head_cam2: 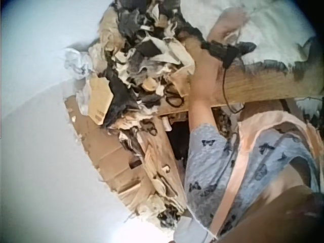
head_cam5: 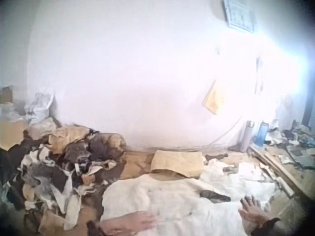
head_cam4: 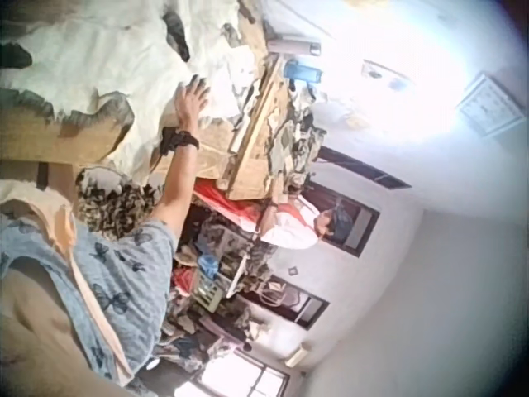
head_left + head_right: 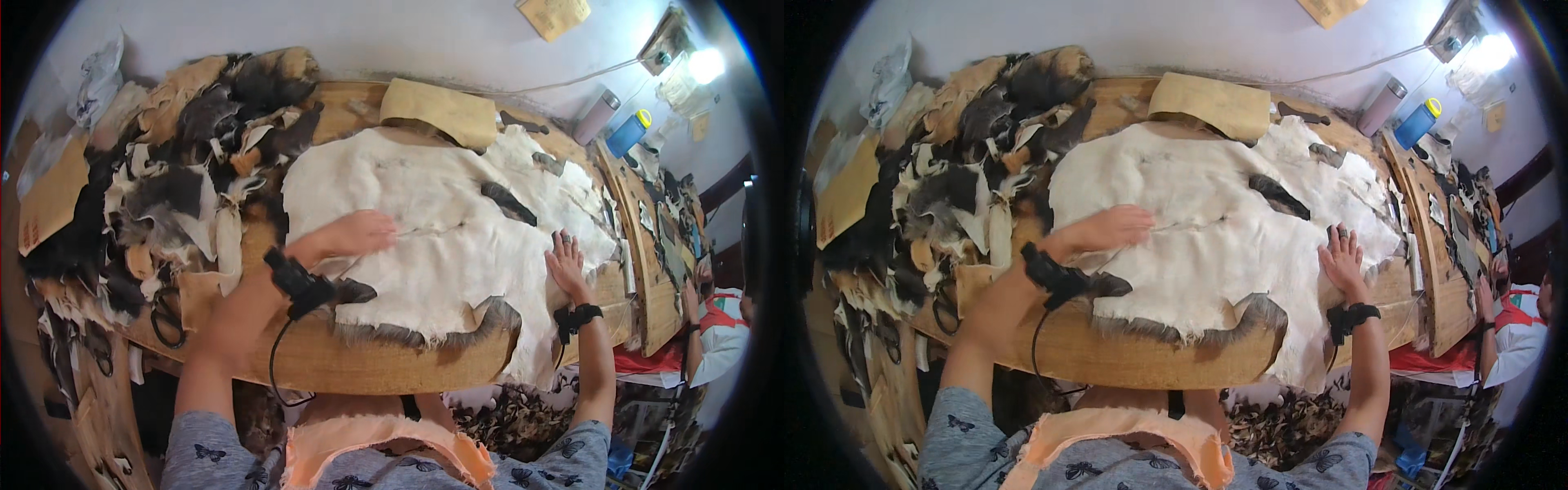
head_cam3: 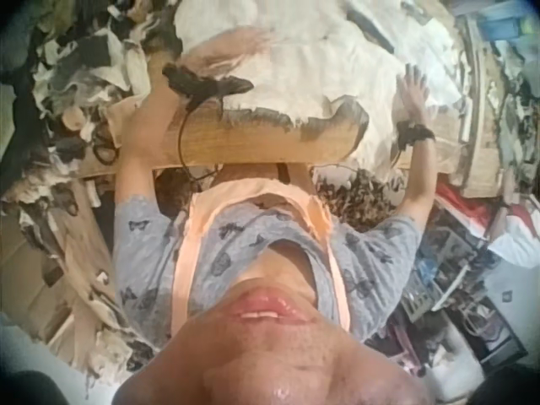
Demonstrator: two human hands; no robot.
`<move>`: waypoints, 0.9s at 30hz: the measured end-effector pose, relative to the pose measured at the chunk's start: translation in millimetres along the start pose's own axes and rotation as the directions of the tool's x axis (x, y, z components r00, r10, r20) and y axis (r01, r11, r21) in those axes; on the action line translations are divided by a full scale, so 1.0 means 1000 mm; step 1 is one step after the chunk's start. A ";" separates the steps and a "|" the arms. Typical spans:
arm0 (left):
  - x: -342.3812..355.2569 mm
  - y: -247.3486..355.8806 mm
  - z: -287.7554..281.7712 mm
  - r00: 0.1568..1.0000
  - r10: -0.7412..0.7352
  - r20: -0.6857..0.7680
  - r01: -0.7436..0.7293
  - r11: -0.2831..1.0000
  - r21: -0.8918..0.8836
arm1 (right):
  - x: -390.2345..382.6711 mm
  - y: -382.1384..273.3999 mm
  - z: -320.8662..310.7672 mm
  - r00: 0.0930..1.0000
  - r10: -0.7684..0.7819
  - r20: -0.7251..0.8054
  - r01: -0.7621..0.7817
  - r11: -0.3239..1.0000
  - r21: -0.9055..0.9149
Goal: Sorting and cutting animal hides/fur on a workshop table.
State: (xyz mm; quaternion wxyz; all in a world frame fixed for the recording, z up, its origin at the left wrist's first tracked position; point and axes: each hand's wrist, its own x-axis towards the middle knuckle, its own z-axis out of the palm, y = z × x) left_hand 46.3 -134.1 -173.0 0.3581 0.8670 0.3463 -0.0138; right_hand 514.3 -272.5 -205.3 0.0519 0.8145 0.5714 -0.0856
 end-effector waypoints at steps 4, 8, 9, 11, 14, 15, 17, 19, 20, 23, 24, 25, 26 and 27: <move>0.039 -0.014 -0.060 0.955 -0.295 -0.033 0.191 0.695 -0.693 | -0.003 -0.009 -0.004 1.000 0.012 0.005 -0.012 1.000 0.024; 0.088 -0.037 -0.089 0.829 -0.306 -0.468 0.176 0.937 -0.300 | -0.003 -0.018 -0.004 1.000 0.004 -0.023 -0.003 1.000 0.030; 0.102 -0.036 -0.092 0.738 -0.294 -0.608 0.233 0.956 -0.179 | -0.005 -0.016 -0.004 1.000 -0.001 -0.029 0.002 0.999 0.034; 0.130 -0.090 -0.087 0.598 0.036 -0.801 0.208 0.958 0.198 | 0.003 -0.032 -0.001 0.998 -0.035 -0.045 0.036 0.999 0.039; 0.170 -0.054 -0.062 0.714 0.057 -0.698 0.211 0.933 0.292 | -0.010 -0.013 0.000 0.999 0.004 -0.033 -0.003 0.999 0.032; 0.174 -0.045 -0.062 0.769 0.101 -0.631 0.201 0.899 0.388 | -0.011 -0.012 -0.001 0.999 0.016 -0.041 -0.015 1.000 0.024; 0.185 -0.027 -0.061 0.751 0.113 -0.650 0.184 0.910 0.371 | -0.014 -0.014 -0.004 0.998 0.024 -0.049 -0.023 1.000 0.017; 0.188 -0.028 -0.074 0.686 0.060 -0.725 0.065 0.987 0.144 | -0.012 -0.019 -0.004 0.998 0.017 -0.059 -0.016 0.999 0.029; 0.191 -0.027 -0.082 0.632 0.000 -0.775 -0.103 0.991 -0.084 | -0.010 -0.022 -0.004 0.998 0.016 -0.057 -0.015 0.999 0.032; 0.171 -0.074 -0.133 0.418 -0.038 -0.908 -0.107 0.990 -0.091 | -0.003 -0.035 -0.004 0.996 -0.046 -0.071 0.049 0.998 0.045; 0.157 -0.038 -0.133 0.522 -0.135 -0.842 -0.290 0.901 -0.324 | -0.011 -0.010 0.001 0.998 0.011 -0.067 -0.010 1.000 0.014; 0.131 -0.057 -0.154 0.426 -0.148 -0.893 -0.096 0.973 -0.208 | -0.008 -0.014 0.000 0.998 0.014 -0.068 -0.013 1.000 0.023; 0.108 -0.078 -0.171 0.350 -0.211 -0.913 -0.059 0.967 -0.247 | -0.006 -0.017 0.001 0.997 -0.002 -0.082 0.004 1.000 0.024; 0.078 -0.072 -0.179 0.325 -0.272 -0.906 0.081 0.962 -0.260 | -0.007 -0.013 0.003 0.996 -0.002 -0.090 0.004 1.000 0.017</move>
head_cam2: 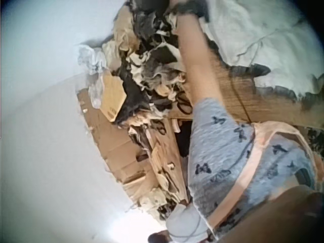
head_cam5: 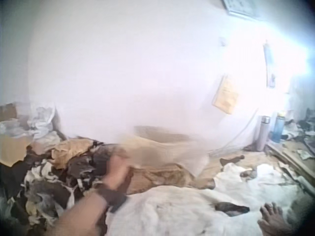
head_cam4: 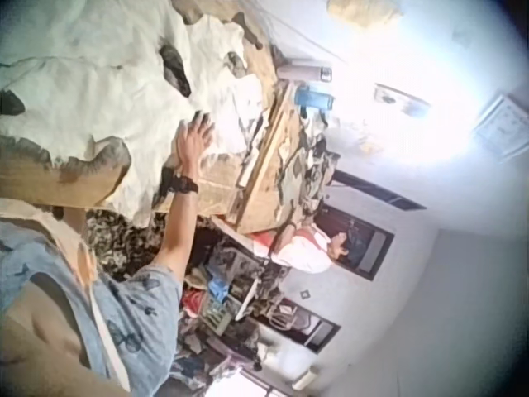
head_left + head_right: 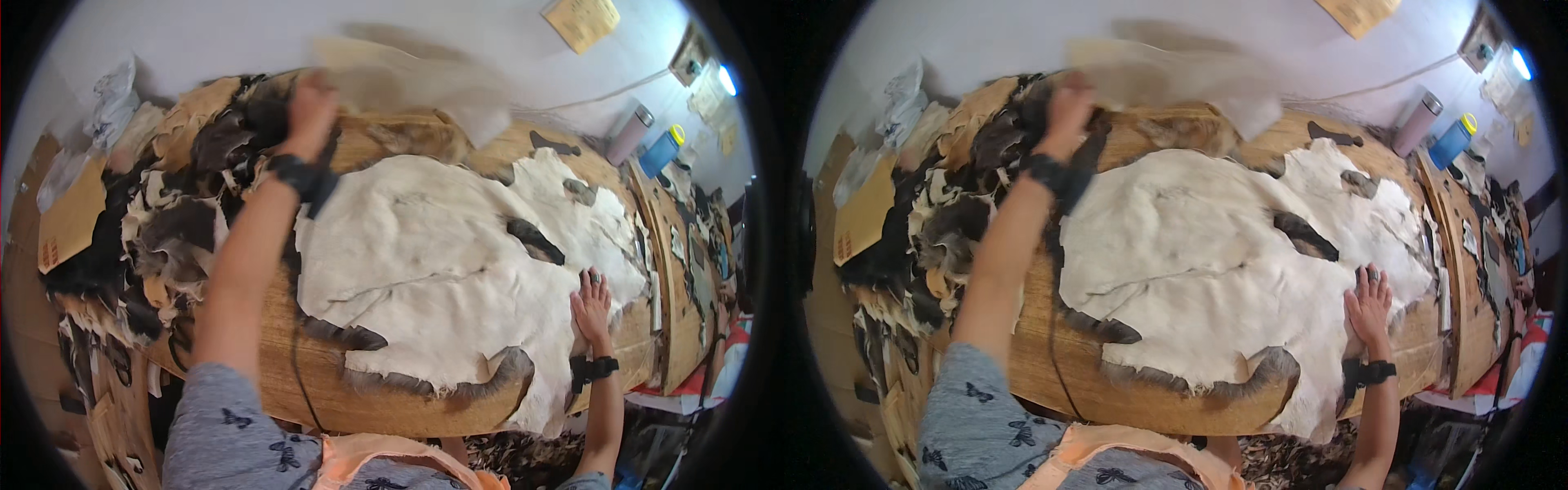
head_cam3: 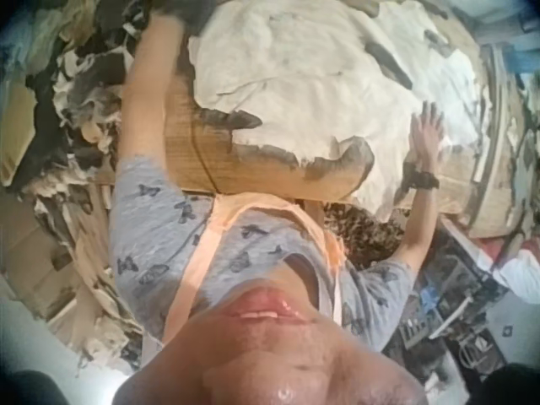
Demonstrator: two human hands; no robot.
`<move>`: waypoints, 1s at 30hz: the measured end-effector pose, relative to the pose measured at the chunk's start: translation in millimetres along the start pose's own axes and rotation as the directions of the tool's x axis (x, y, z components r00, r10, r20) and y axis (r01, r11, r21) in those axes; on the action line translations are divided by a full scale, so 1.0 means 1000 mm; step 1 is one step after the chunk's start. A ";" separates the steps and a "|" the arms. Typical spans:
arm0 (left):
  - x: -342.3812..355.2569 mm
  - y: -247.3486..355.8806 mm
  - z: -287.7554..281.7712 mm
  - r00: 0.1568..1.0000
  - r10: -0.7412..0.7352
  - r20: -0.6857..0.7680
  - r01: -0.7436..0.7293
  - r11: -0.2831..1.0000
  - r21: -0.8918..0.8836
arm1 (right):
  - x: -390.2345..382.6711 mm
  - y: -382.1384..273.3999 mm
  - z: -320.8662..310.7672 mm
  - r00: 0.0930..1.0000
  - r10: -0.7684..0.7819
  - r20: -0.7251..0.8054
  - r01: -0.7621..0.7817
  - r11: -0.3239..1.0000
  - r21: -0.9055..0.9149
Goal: Sorting and cutting animal hides/fur on a workshop table.
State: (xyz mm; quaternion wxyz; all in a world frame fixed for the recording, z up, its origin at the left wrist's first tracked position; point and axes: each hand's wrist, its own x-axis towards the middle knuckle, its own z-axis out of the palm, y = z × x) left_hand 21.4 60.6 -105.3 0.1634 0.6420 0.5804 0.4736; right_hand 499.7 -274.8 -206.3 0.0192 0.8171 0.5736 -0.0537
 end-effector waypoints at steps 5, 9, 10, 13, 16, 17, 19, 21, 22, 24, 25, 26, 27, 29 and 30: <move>-0.005 -0.079 -0.196 0.872 0.346 -0.347 -0.180 0.885 0.429 | 0.002 -0.005 -0.004 0.999 -0.034 -0.015 0.035 0.999 0.016; -0.057 -0.092 -0.302 0.832 0.180 -0.524 0.050 0.918 0.394 | 0.000 0.001 -0.004 0.999 -0.049 -0.013 0.049 0.999 -0.011; -0.066 -0.101 -0.343 0.800 0.291 -0.524 0.120 0.779 0.616 | 0.000 -0.001 -0.003 0.998 -0.061 -0.022 0.061 0.998 -0.016; -0.095 -0.114 -0.367 0.768 0.093 -0.633 0.258 0.860 0.439 | -0.001 -0.001 -0.003 0.998 -0.060 -0.008 0.060 0.997 -0.045; -0.119 -0.136 -0.393 0.704 -0.245 -0.667 0.331 0.944 0.002 | -0.001 -0.011 -0.006 0.996 -0.082 0.016 0.082 0.996 -0.022; -0.123 -0.134 -0.386 0.692 -0.293 -0.660 0.301 0.948 -0.106 | 0.000 -0.011 -0.004 0.997 -0.074 0.015 0.074 0.997 -0.034; -0.129 -0.110 -0.354 0.648 -0.314 -0.693 0.310 0.941 -0.137 | -0.002 -0.008 -0.004 0.998 -0.068 0.011 0.068 0.996 -0.056; -0.132 -0.070 -0.341 0.653 -0.257 -0.713 0.276 0.957 -0.093 | -0.003 -0.002 0.000 0.996 -0.093 0.002 0.093 0.995 -0.046; -0.134 -0.057 -0.342 0.672 -0.219 -0.707 0.239 0.968 -0.072 | -0.002 0.001 0.002 0.996 -0.084 -0.011 0.083 0.995 -0.054; -0.140 -0.050 -0.351 0.680 0.176 -0.712 0.241 0.863 0.444 | -0.003 0.006 0.003 0.994 -0.104 -0.030 0.102 0.993 -0.053; -0.141 -0.048 -0.353 0.697 0.503 -0.512 0.229 0.520 0.823 | -0.003 0.006 0.003 0.993 -0.103 -0.052 0.100 0.993 -0.061; -0.140 -0.052 -0.357 0.699 0.504 -0.508 0.221 0.523 0.823 | -0.004 0.007 0.001 0.994 -0.096 -0.050 0.093 0.994 -0.060; -0.138 -0.060 -0.373 0.691 0.420 -0.589 0.323 0.549 0.771 | -0.004 0.005 0.000 0.994 -0.099 -0.048 0.095 0.993 -0.076; -0.129 -0.075 -0.430 0.727 0.059 -0.684 0.591 0.453 0.668 | -0.003 0.001 -0.001 0.992 -0.106 -0.064 0.102 0.993 -0.062; -0.120 -0.083 -0.454 0.696 -0.216 -0.685 0.715 0.290 0.636 | -0.001 0.001 0.001 0.995 -0.083 -0.057 0.079 0.995 -0.062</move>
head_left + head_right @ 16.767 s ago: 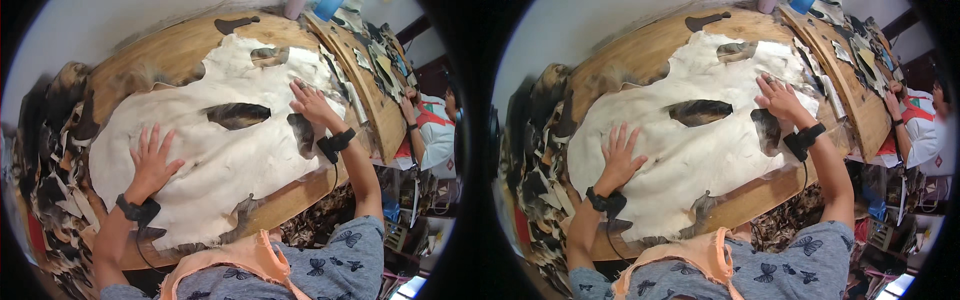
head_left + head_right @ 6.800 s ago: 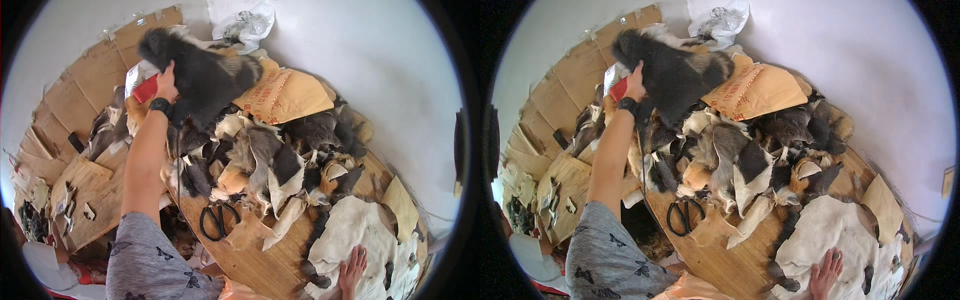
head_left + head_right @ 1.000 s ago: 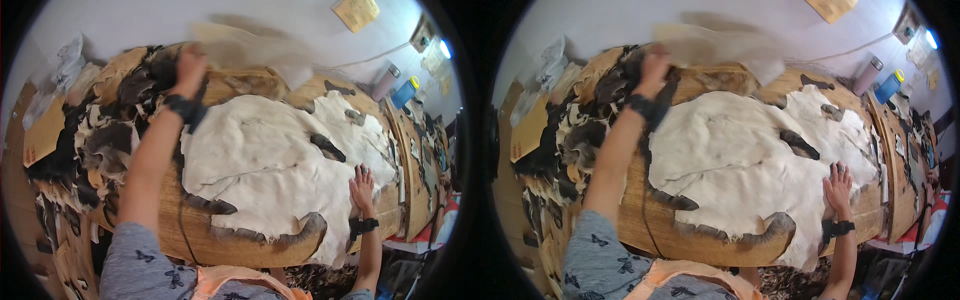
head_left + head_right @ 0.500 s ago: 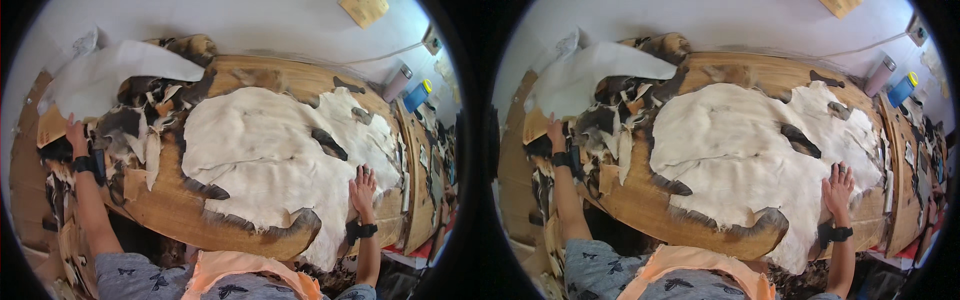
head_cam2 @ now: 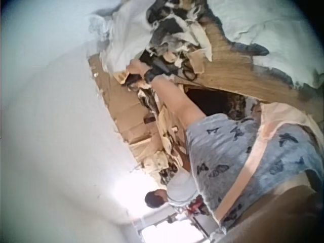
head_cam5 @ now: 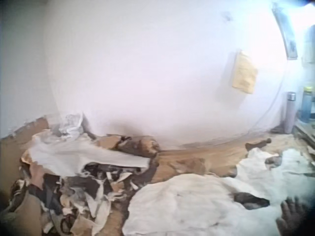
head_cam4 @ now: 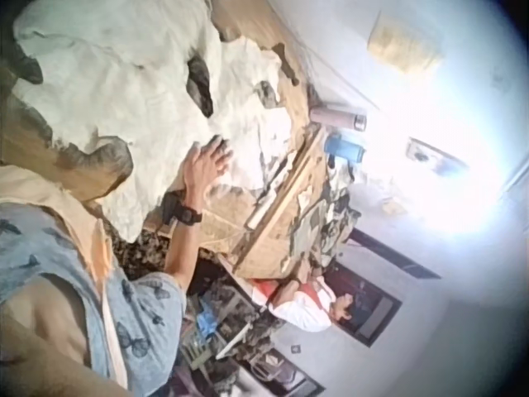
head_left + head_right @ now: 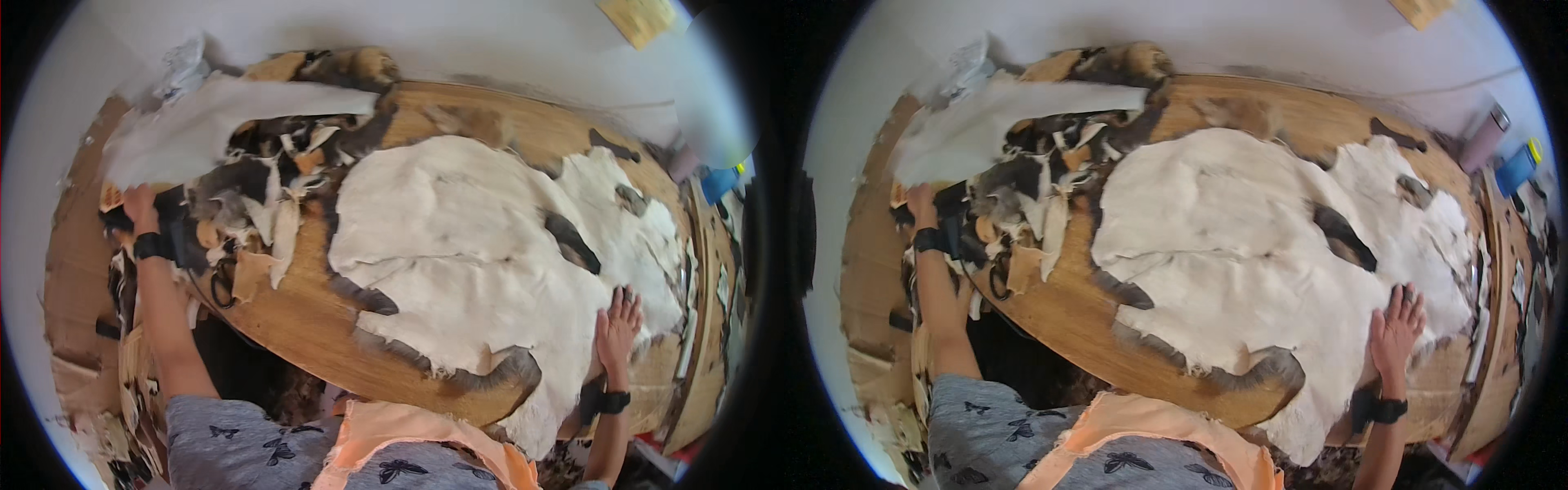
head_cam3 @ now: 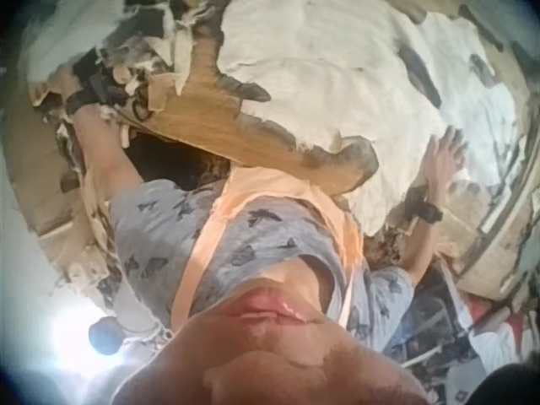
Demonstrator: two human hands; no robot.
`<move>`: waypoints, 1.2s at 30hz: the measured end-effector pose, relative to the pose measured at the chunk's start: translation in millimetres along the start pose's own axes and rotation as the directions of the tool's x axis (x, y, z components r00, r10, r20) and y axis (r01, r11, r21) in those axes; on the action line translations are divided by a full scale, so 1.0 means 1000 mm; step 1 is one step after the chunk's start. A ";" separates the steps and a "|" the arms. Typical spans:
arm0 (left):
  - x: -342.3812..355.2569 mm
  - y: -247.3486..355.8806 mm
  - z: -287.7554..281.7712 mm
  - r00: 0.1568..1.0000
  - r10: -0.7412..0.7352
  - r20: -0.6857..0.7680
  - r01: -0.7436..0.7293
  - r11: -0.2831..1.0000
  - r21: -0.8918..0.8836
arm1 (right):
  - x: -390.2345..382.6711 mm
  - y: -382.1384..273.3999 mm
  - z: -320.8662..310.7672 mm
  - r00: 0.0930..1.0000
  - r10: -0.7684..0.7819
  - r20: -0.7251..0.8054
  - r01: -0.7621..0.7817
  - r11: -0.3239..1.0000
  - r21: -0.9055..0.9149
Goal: Sorting and cutting animal hides/fur on a workshop table.
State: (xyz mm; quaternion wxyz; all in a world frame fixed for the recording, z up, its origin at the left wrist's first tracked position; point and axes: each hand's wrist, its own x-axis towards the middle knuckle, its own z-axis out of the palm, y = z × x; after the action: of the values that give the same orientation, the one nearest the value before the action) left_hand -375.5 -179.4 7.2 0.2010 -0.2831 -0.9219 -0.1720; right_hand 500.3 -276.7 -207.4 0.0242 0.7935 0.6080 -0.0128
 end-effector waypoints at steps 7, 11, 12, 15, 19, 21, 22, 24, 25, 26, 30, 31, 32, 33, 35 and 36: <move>-0.063 0.083 0.054 0.712 0.600 -0.365 -0.594 0.792 0.143 | 0.001 -0.007 0.003 0.994 -0.062 -0.094 0.063 0.998 0.003; -0.248 0.274 0.070 0.347 0.921 -0.180 -0.817 0.202 -0.540 | -0.002 -0.001 0.005 0.993 -0.054 -0.104 0.053 0.999 -0.008; -0.305 0.310 0.057 0.320 0.946 0.050 -0.533 0.223 -0.816 | -0.003 0.003 0.004 0.993 -0.048 -0.105 0.048 0.999 -0.005; -0.392 0.364 0.097 -0.114 0.991 0.071 -0.420 0.017 -0.908 | 0.001 -0.005 0.003 0.990 -0.068 -0.124 0.071 0.997 0.022; -0.453 0.422 0.107 -0.066 0.986 0.155 -0.667 0.072 -0.741 | -0.004 -0.002 -0.003 0.987 -0.064 -0.150 0.070 0.997 0.035; -0.450 0.452 0.120 0.015 0.960 0.279 -0.845 0.161 -0.509 | -0.005 -0.004 -0.002 0.988 -0.069 -0.136 0.077 0.996 0.054; -0.442 0.462 0.129 0.004 0.958 0.288 -0.847 0.156 -0.509 | -0.003 -0.008 -0.002 0.990 -0.063 -0.124 0.071 0.996 0.060; -0.437 0.482 0.120 0.291 0.920 0.263 -0.651 0.392 -0.651 | -0.005 -0.008 -0.006 0.991 -0.070 -0.118 0.081 0.993 0.086; -0.437 0.494 0.114 0.272 0.926 0.263 -0.654 0.378 -0.656 | -0.005 -0.009 -0.006 0.993 -0.052 -0.110 0.062 0.994 0.088; -0.439 0.505 0.106 0.274 0.950 0.154 -0.723 0.308 -0.618 | -0.006 -0.009 -0.008 0.992 -0.052 -0.111 0.062 0.994 0.087; -0.455 0.534 0.090 0.083 0.990 -0.114 -0.954 0.045 -0.296 | -0.004 -0.007 -0.008 0.989 -0.061 -0.136 0.074 0.993 0.093; -0.455 0.543 0.099 -0.028 0.992 -0.126 -0.976 -0.054 -0.210 | -0.005 -0.007 -0.008 0.989 -0.059 -0.136 0.072 0.993 0.089; -0.459 0.550 0.108 -0.028 0.991 -0.132 -0.975 -0.056 -0.214 | -0.005 -0.006 -0.008 0.989 -0.056 -0.138 0.068 0.994 0.084; -0.463 0.556 0.113 -0.045 0.976 -0.214 -0.888 -0.137 -0.440 | -0.005 -0.006 -0.007 0.988 -0.058 -0.141 0.070 0.994 0.082; -0.463 0.562 0.114 -0.038 0.954 -0.296 -0.747 -0.224 -0.626 | -0.005 -0.007 -0.007 0.987 -0.066 -0.149 0.079 0.994 0.081; -0.460 0.561 0.111 0.054 0.960 -0.276 -0.650 -0.176 -0.740 | -0.004 -0.009 -0.007 0.985 -0.071 -0.160 0.085 0.993 0.084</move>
State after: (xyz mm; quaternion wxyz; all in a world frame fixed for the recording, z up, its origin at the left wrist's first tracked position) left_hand 274.9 98.2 -189.0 -0.0571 -0.8931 -0.3486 -0.2785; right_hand 490.8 -277.9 -200.1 -0.0603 0.7678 0.6375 0.0210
